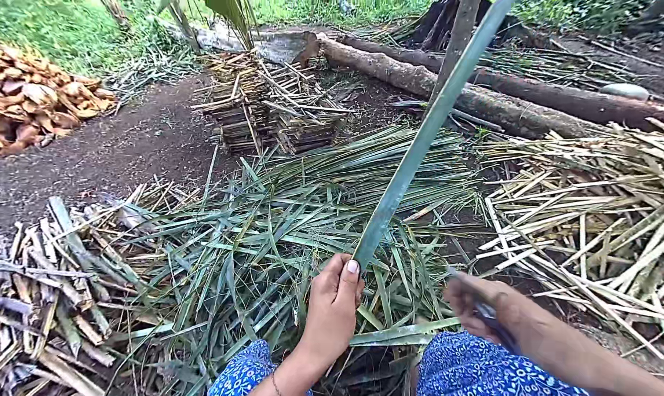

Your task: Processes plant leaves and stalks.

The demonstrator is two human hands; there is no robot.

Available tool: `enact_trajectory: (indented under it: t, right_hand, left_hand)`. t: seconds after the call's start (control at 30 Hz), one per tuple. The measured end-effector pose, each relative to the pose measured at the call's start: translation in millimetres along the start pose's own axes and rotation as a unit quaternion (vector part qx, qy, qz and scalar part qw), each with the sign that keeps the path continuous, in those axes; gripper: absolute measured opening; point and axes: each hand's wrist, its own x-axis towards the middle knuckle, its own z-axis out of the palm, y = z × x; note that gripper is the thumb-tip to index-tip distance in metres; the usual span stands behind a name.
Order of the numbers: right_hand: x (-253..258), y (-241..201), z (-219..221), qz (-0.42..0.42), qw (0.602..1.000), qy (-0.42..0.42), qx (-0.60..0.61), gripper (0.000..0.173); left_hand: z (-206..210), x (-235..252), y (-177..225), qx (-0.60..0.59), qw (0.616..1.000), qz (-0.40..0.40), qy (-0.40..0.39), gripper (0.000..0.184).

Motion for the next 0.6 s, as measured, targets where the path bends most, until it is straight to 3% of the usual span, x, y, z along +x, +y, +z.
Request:
enact_trajectory:
  t: [0.17, 0.4, 0.6]
  right_hand:
    - [58.2, -1.1, 21.9, -0.045, 0.991, -0.034, -0.12, 0.06]
    - [69.0, 20.3, 20.2, -0.045, 0.995, -0.014, -0.087, 0.061]
    - [69.0, 27.5, 17.8, -0.065, 0.996, -0.023, -0.06, 0.063]
  left_hand:
    - [15.6, -1.6, -2.6, -0.034, 0.999, 0.005, -0.012, 0.023]
    - [20.2, -1.9, 9.1, -0.148, 0.988, -0.047, -0.018, 0.028]
    - [29.6, -2.6, 2.7, -0.183, 0.982, -0.047, -0.028, 0.027]
